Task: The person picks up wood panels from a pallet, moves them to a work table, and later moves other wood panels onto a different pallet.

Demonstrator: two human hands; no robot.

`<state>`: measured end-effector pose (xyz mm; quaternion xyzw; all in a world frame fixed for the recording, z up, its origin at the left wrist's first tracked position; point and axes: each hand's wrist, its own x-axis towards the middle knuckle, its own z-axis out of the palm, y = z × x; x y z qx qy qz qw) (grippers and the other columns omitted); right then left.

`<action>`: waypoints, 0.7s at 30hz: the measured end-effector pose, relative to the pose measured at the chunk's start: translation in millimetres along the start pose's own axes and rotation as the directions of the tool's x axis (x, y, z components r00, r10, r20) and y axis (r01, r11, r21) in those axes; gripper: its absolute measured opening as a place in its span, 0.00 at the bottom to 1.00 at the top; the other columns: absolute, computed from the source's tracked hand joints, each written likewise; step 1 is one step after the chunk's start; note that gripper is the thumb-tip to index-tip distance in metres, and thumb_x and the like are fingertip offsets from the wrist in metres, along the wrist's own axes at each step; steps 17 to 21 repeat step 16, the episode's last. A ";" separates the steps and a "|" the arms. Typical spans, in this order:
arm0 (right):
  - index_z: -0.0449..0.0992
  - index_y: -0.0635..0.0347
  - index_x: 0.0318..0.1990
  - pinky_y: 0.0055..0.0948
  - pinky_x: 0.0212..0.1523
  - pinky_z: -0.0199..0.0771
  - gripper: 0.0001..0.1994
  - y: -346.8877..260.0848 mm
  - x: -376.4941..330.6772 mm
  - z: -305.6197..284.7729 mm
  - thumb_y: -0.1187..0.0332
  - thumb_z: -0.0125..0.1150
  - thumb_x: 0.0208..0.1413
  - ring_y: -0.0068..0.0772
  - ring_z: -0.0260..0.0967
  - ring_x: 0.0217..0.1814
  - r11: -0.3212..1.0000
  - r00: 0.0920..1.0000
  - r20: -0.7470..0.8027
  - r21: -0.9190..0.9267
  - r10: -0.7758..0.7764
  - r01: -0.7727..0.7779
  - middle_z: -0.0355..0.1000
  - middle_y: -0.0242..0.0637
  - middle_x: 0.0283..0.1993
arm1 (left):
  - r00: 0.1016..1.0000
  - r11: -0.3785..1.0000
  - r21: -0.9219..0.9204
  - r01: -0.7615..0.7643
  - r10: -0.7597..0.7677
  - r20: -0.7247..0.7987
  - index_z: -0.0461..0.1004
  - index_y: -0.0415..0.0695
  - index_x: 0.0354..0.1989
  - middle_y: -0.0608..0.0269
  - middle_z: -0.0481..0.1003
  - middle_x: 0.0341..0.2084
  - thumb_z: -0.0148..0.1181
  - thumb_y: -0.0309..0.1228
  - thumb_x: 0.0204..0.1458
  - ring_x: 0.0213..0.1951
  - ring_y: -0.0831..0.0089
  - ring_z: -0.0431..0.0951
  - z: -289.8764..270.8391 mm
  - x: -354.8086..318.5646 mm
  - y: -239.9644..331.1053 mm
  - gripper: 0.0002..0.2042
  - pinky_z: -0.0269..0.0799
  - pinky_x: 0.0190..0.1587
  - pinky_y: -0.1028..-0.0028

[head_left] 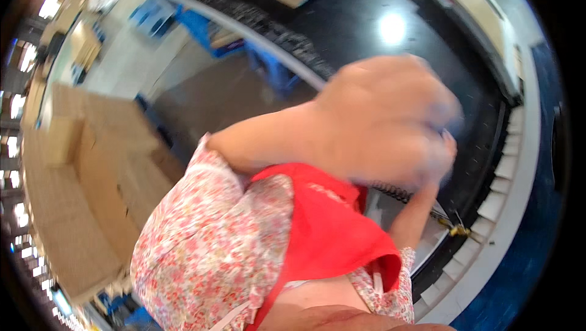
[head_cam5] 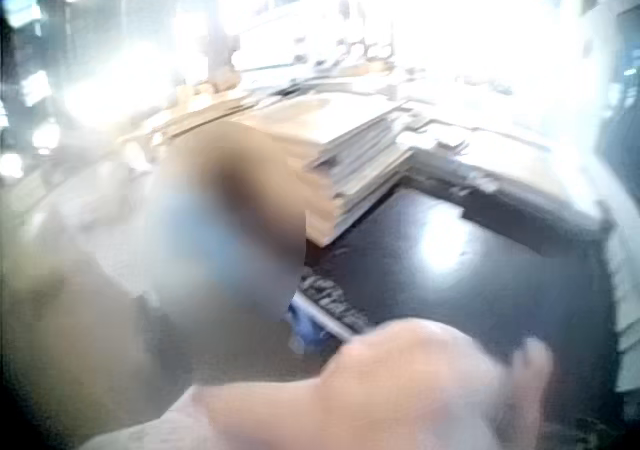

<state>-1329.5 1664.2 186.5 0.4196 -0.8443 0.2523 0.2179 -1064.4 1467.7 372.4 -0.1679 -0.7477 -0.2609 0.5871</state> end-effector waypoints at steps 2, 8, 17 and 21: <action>0.76 0.67 0.43 0.38 0.54 0.67 0.13 -7.0 0.3 -8.5 0.69 0.57 0.52 0.46 0.68 0.52 0.998 0.998 -0.009 0.024 0.063 -0.063 0.73 0.47 0.49 | 0.977 0.985 0.132 0.115 -0.136 0.166 0.67 0.44 0.34 0.56 0.69 0.32 0.60 0.23 0.42 0.33 0.63 0.71 2.9 -15.2 -42.3 0.10 0.70 0.36 0.67; 0.75 0.66 0.43 0.42 0.56 0.64 0.14 -12.6 1.7 -16.0 0.67 0.58 0.52 0.44 0.66 0.55 0.984 0.984 0.026 -0.037 0.175 -0.174 0.71 0.43 0.51 | 0.773 0.740 0.514 0.434 -0.599 0.211 0.69 0.43 0.42 0.53 0.68 0.44 0.63 0.32 0.43 0.51 0.55 0.67 17.2 -92.9 -138.7 0.18 0.62 0.54 0.60; 0.75 0.63 0.46 0.40 0.60 0.59 0.15 -13.4 -2.7 -23.4 0.65 0.58 0.53 0.40 0.62 0.60 0.974 0.973 0.096 -0.099 0.212 -0.202 0.68 0.38 0.56 | 0.639 0.549 0.722 0.421 -0.745 0.194 0.68 0.44 0.52 0.51 0.62 0.55 0.65 0.43 0.42 0.59 0.54 0.59 30.9 -130.4 -147.7 0.28 0.53 0.62 0.59; 0.75 0.63 0.46 0.40 0.60 0.59 0.15 -13.4 -2.7 -23.4 0.65 0.58 0.53 0.40 0.62 0.60 0.974 0.973 0.096 -0.099 0.212 -0.202 0.68 0.38 0.56 | 0.639 0.549 0.722 0.421 -0.745 0.194 0.68 0.44 0.52 0.51 0.62 0.55 0.65 0.43 0.42 0.59 0.54 0.59 30.9 -130.4 -147.7 0.28 0.53 0.62 0.59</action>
